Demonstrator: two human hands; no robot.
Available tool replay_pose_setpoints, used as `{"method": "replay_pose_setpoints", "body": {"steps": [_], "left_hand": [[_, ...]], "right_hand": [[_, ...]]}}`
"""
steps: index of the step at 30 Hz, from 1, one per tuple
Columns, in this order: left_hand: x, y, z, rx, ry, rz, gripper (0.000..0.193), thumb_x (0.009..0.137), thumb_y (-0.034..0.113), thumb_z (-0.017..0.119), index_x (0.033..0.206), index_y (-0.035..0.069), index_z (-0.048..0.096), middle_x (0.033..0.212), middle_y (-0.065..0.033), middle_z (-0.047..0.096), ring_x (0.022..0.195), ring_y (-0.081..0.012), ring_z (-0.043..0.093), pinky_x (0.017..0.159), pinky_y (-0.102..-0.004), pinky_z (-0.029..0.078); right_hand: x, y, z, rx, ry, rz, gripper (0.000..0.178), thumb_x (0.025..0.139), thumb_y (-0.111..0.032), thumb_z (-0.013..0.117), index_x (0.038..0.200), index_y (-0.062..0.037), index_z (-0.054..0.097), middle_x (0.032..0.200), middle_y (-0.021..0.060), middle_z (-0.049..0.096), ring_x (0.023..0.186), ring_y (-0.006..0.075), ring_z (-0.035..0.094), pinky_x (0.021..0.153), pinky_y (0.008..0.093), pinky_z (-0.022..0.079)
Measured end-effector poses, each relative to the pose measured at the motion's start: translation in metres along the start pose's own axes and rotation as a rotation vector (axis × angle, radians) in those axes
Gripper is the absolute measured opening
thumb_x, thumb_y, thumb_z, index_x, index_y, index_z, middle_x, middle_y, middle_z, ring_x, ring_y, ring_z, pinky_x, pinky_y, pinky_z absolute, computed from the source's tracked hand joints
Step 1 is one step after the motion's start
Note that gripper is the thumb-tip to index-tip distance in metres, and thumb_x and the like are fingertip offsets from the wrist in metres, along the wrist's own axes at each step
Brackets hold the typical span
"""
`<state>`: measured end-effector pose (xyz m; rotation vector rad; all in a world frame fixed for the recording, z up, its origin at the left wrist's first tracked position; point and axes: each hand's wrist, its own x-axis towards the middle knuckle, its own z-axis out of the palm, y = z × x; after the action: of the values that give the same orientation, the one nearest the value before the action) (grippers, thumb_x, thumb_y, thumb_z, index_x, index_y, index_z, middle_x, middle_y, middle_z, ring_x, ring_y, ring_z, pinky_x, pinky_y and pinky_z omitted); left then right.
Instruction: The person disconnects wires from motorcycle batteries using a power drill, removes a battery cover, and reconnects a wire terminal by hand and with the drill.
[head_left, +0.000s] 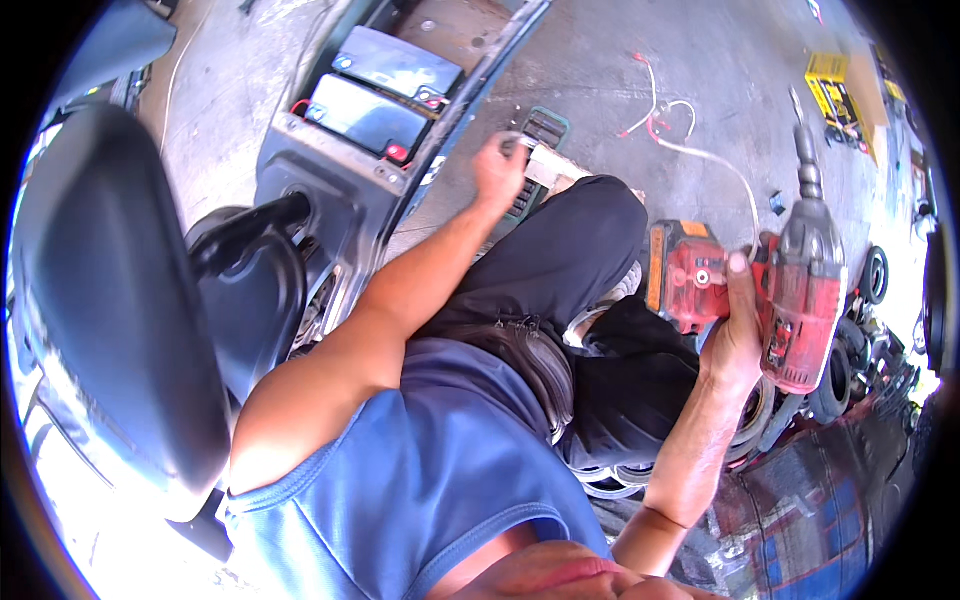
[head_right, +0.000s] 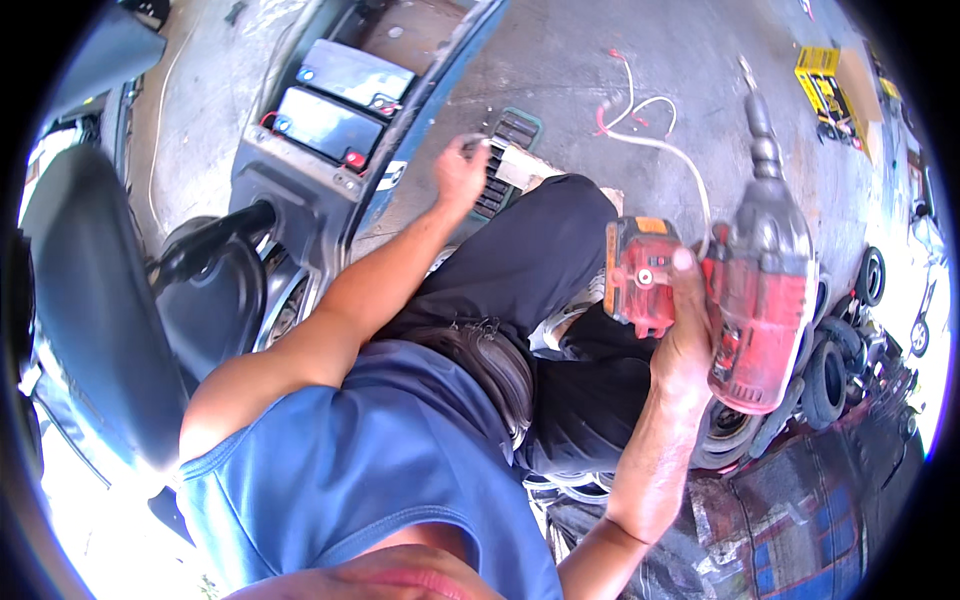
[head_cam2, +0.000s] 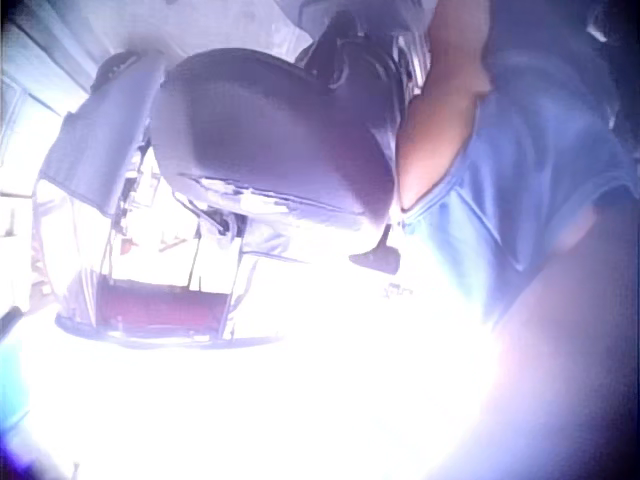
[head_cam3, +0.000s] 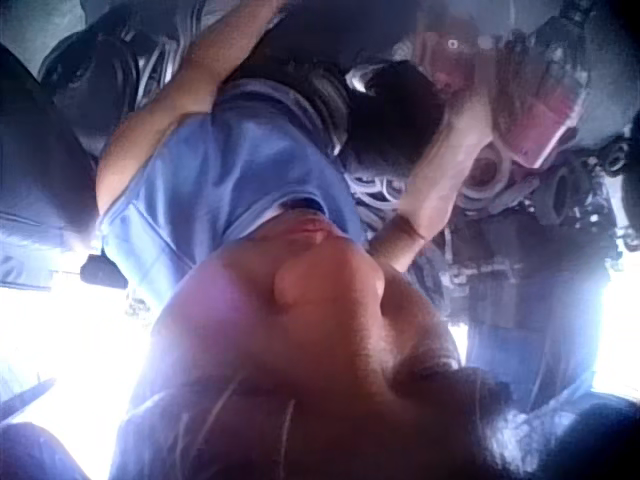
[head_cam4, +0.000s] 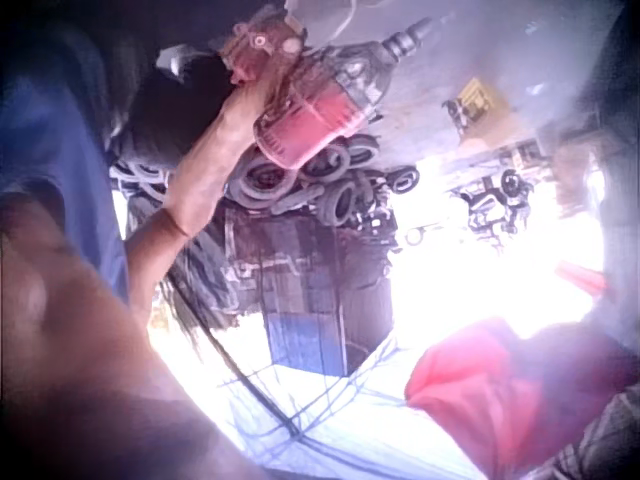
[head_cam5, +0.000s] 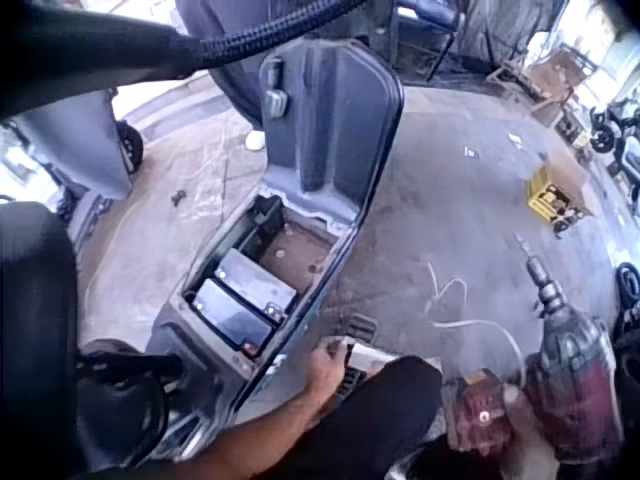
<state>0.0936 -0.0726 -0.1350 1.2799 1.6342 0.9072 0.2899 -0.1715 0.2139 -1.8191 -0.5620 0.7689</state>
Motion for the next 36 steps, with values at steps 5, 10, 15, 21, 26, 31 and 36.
{"method": "replay_pose_setpoints", "body": {"steps": [5,10,15,21,26,31,36], "left_hand": [[-0.054,0.168,-0.066,-0.586,-0.164,0.344,0.014,0.098,-0.002,0.064,0.111,-0.004,0.064,0.101,-0.014,0.071,0.086,-0.0174,0.07,0.075,-0.0302,0.058],[-0.06,0.239,-0.133,-0.281,0.049,0.72,0.014,0.091,-0.001,0.072,0.105,-0.003,0.068,0.106,-0.0198,0.073,0.094,-0.0259,0.074,0.081,-0.0368,0.059],[-0.074,0.253,-0.162,0.039,0.119,0.576,0.021,0.085,0.003,0.078,0.105,0.001,0.072,0.106,-0.0133,0.076,0.099,-0.0273,0.074,0.087,-0.035,0.057],[-0.083,0.25,-0.171,0.137,0.213,0.457,0.02,0.086,0.002,0.076,0.106,0.002,0.074,0.102,-0.0129,0.076,0.094,-0.0269,0.074,0.083,-0.035,0.058],[-0.087,0.238,-0.182,0.223,0.24,0.507,0.022,0.085,0.002,0.076,0.107,0.002,0.075,0.101,-0.0135,0.075,0.09,-0.0285,0.074,0.079,-0.035,0.059],[-0.09,0.226,-0.175,0.178,0.201,0.501,0.026,0.085,0.004,0.077,0.111,0.003,0.075,0.101,-0.014,0.075,0.09,-0.0293,0.074,0.079,-0.0353,0.059],[-0.09,0.217,-0.177,-0.055,0.139,0.288,0.029,0.081,0.009,0.082,0.11,0.004,0.076,0.101,-0.0115,0.076,0.089,-0.0237,0.073,0.08,-0.0339,0.057]], "right_hand": [[0.008,-0.026,0.041,0.119,-0.409,0.182,0.022,0.096,-0.022,0.076,0.105,-0.0029,0.069,0.093,0.0076,0.071,0.083,0.0163,0.07,0.069,0.0308,0.054],[0.041,-0.007,0.1,-0.11,-0.564,-0.33,0.022,0.094,-0.019,0.077,0.105,-0.0018,0.068,0.085,0.0051,0.073,0.074,0.0165,0.071,0.067,0.0343,0.056],[0.039,-0.004,0.139,0.088,-0.723,-0.184,0.022,0.093,-0.02,0.078,0.102,-0.0023,0.067,0.081,0.007,0.072,0.074,0.0161,0.071,0.067,0.0344,0.056],[0.033,0.008,0.166,-0.015,-0.816,-0.589,0.02,0.094,-0.022,0.077,0.097,-0.0029,0.07,0.081,0.0072,0.071,0.073,0.0203,0.069,0.066,0.0367,0.053],[0.022,0.014,0.174,-0.086,-0.789,-0.785,0.019,0.095,-0.021,0.075,0.097,-0.0026,0.069,0.082,0.0075,0.069,0.073,0.0204,0.068,0.066,0.037,0.052],[0.014,0.024,0.173,0.144,-0.807,-0.342,0.023,0.093,-0.014,0.077,0.106,-0.0008,0.064,0.084,0.0059,0.067,0.075,0.0166,0.067,0.067,0.0342,0.053],[0.008,0.038,0.18,0.232,-0.793,-0.078,0.029,0.09,-0.013,0.08,0.11,-0.0005,0.063,0.091,0.0067,0.068,0.08,0.0163,0.067,0.072,0.0339,0.055]]}}
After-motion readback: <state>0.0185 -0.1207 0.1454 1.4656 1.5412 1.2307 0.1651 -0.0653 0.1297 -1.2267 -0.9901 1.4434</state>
